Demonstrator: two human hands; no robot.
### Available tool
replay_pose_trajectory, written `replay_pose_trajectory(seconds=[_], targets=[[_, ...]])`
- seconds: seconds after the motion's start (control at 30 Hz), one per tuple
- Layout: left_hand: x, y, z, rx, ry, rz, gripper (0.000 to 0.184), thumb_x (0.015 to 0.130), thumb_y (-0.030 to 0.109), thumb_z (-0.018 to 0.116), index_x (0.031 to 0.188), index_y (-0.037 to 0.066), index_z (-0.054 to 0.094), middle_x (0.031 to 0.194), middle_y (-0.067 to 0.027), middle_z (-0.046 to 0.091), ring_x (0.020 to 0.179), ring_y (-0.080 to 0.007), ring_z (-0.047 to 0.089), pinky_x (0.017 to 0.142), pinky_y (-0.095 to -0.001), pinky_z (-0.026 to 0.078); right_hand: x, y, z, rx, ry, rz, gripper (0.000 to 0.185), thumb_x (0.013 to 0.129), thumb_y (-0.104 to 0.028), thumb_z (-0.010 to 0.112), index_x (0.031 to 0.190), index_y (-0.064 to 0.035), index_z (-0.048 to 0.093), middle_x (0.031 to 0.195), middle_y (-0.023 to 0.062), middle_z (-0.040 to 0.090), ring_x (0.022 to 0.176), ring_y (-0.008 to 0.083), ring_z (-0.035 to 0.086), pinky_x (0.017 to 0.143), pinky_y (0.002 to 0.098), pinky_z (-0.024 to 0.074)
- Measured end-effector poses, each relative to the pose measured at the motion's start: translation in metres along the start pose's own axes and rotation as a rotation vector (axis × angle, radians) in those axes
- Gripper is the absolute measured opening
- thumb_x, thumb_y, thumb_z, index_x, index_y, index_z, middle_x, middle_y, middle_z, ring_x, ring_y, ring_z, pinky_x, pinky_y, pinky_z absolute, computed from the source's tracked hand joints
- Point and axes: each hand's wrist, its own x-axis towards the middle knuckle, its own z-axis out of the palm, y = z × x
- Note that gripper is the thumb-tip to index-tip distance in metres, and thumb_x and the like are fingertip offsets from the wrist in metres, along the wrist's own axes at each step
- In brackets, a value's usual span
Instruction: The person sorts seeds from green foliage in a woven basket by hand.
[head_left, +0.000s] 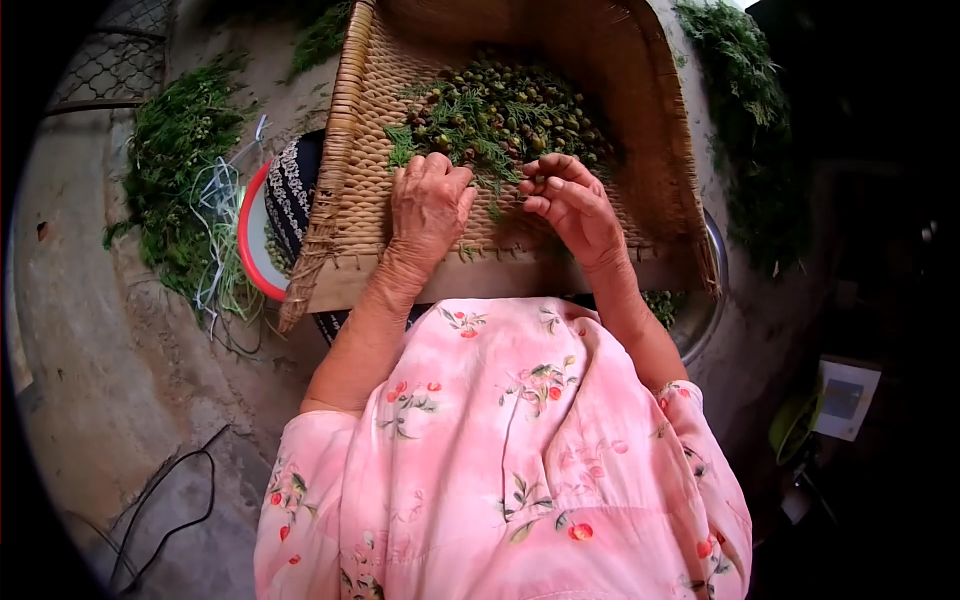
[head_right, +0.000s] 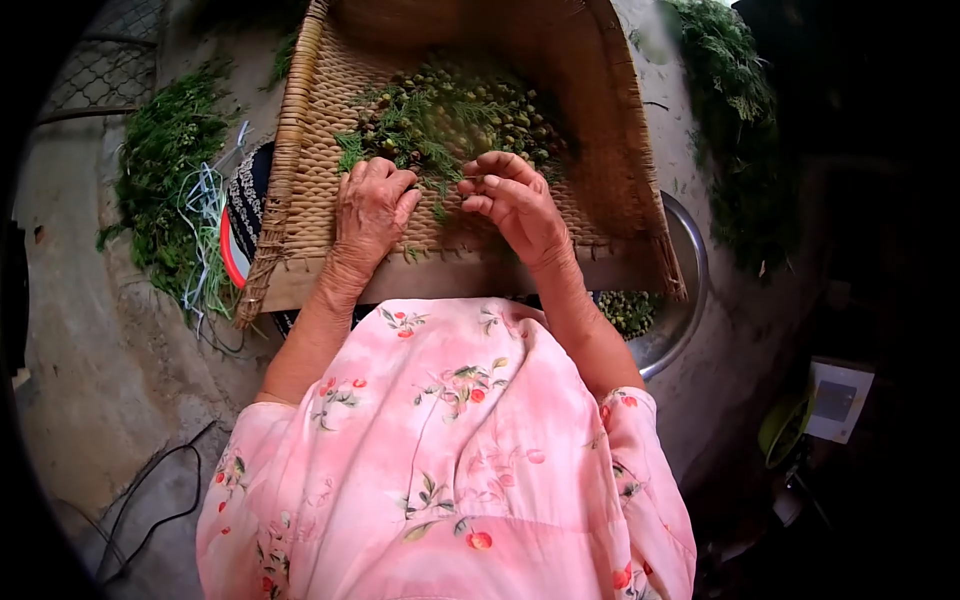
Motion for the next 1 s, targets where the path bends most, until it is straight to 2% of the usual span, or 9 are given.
replay_pose_trajectory(seconds=[0.2, 0.27, 0.4, 0.53, 0.6, 0.73, 0.83, 0.93, 1.0], targets=[[0.0, -0.002, -0.004, -0.161, 0.229, -0.079, 0.011, 0.079, 0.01, 0.064, 0.089, 0.004, 0.065, 0.091, -0.0083, 0.059, 0.087, -0.0238, 0.057, 0.074, -0.036, 0.046, 0.027, 0.015, 0.017, -0.696, -0.02, 0.042, 0.013, 0.084, -0.009, 0.062, 0.095, -0.0038, 0.065, 0.08, 0.006, 0.062, 0.072, 0.0165, 0.059, 0.059, 0.0284, 0.0461], [0.002, -0.005, -0.007, -0.624, 0.214, -0.388, 0.009, 0.083, 0.01, 0.064, 0.088, 0.002, 0.065, 0.086, -0.0059, 0.062, 0.073, -0.0162, 0.061, 0.062, -0.0299, 0.049, 0.044, 0.029, 0.017, -1.301, -0.165, -0.677, 0.016, 0.082, -0.011, 0.062, 0.097, -0.0082, 0.066, 0.078, 0.0107, 0.06, 0.071, 0.0252, 0.059, 0.06, 0.0338, 0.047], [0.005, -0.015, -0.004, -1.379, 0.13, -0.701, 0.011, 0.087, 0.009, 0.062, 0.092, -0.001, 0.062, 0.084, -0.0069, 0.067, 0.061, -0.0119, 0.063, 0.051, -0.0195, 0.048, 0.045, 0.037, 0.031, -1.578, -0.153, -0.586, 0.016, 0.077, -0.004, 0.063, 0.092, -0.0072, 0.065, 0.08, 0.0145, 0.055, 0.077, 0.0338, 0.059, 0.065, 0.0403, 0.0476], [0.007, -0.02, -0.009, -1.722, 0.137, -0.782, 0.01, 0.087, 0.009, 0.059, 0.095, 0.002, 0.057, 0.09, -0.0103, 0.067, 0.071, -0.0171, 0.067, 0.056, -0.0216, 0.051, 0.051, 0.039, 0.016, -1.337, -0.171, -0.676, 0.02, 0.077, -0.006, 0.065, 0.096, -0.0067, 0.063, 0.085, 0.0132, 0.059, 0.078, 0.0313, 0.061, 0.066, 0.0382, 0.0492], [0.005, -0.024, -0.007, -1.789, 0.138, -0.773, 0.007, 0.087, 0.007, 0.058, 0.094, 0.004, 0.056, 0.092, -0.0116, 0.066, 0.075, -0.019, 0.067, 0.06, -0.0242, 0.053, 0.039, 0.022, 0.021, -0.868, -0.02, -0.07, 0.014, 0.082, -0.006, 0.062, 0.094, -0.0011, 0.061, 0.092, 0.0081, 0.063, 0.083, 0.0172, 0.063, 0.062, 0.0293, 0.0496], [0.004, -0.026, 0.002, -1.874, 0.181, -0.766, 0.009, 0.086, 0.003, 0.056, 0.094, 0.004, 0.057, 0.092, -0.0105, 0.065, 0.08, -0.0178, 0.065, 0.063, -0.0253, 0.053, 0.032, 0.015, 0.027, -0.116, -0.047, -0.012, 0.018, 0.08, -0.008, 0.065, 0.097, -0.0024, 0.061, 0.079, 0.0015, 0.06, 0.072, 0.0125, 0.058, 0.06, 0.0244, 0.0468], [0.007, -0.022, 0.002, -1.894, 0.152, -0.816, 0.011, 0.087, 0.005, 0.056, 0.098, 0.004, 0.059, 0.088, -0.007, 0.064, 0.076, -0.0152, 0.063, 0.063, -0.0245, 0.051, 0.04, 0.017, 0.032, -0.807, 0.054, -0.069, 0.016, 0.081, -0.01, 0.066, 0.093, -0.0002, 0.063, 0.074, 0.0, 0.058, 0.068, 0.0098, 0.054, 0.06, 0.0247, 0.0455], [0.007, -0.024, 0.006, -1.873, 0.138, -0.821, 0.01, 0.089, 0.008, 0.057, 0.098, 0.004, 0.059, 0.088, -0.0064, 0.064, 0.075, -0.0144, 0.062, 0.062, -0.0242, 0.05, 0.063, 0.039, 0.024, -1.371, -0.052, -0.678, 0.016, 0.078, -0.01, 0.065, 0.094, -0.0058, 0.063, 0.082, 0.0103, 0.059, 0.074, 0.0275, 0.06, 0.064, 0.0359, 0.0474], [0.007, -0.025, 0.007, -1.87, 0.133, -0.815, 0.011, 0.089, 0.01, 0.057, 0.098, 0.004, 0.059, 0.087, -0.0061, 0.064, 0.075, -0.014, 0.062, 0.062, -0.0238, 0.05, 0.061, 0.038, 0.034, -1.535, -0.036, -0.574, 0.018, 0.076, -0.009, 0.064, 0.094, -0.0096, 0.062, 0.088, 0.0138, 0.057, 0.082, 0.0352, 0.058, 0.067, 0.0417, 0.0471]])
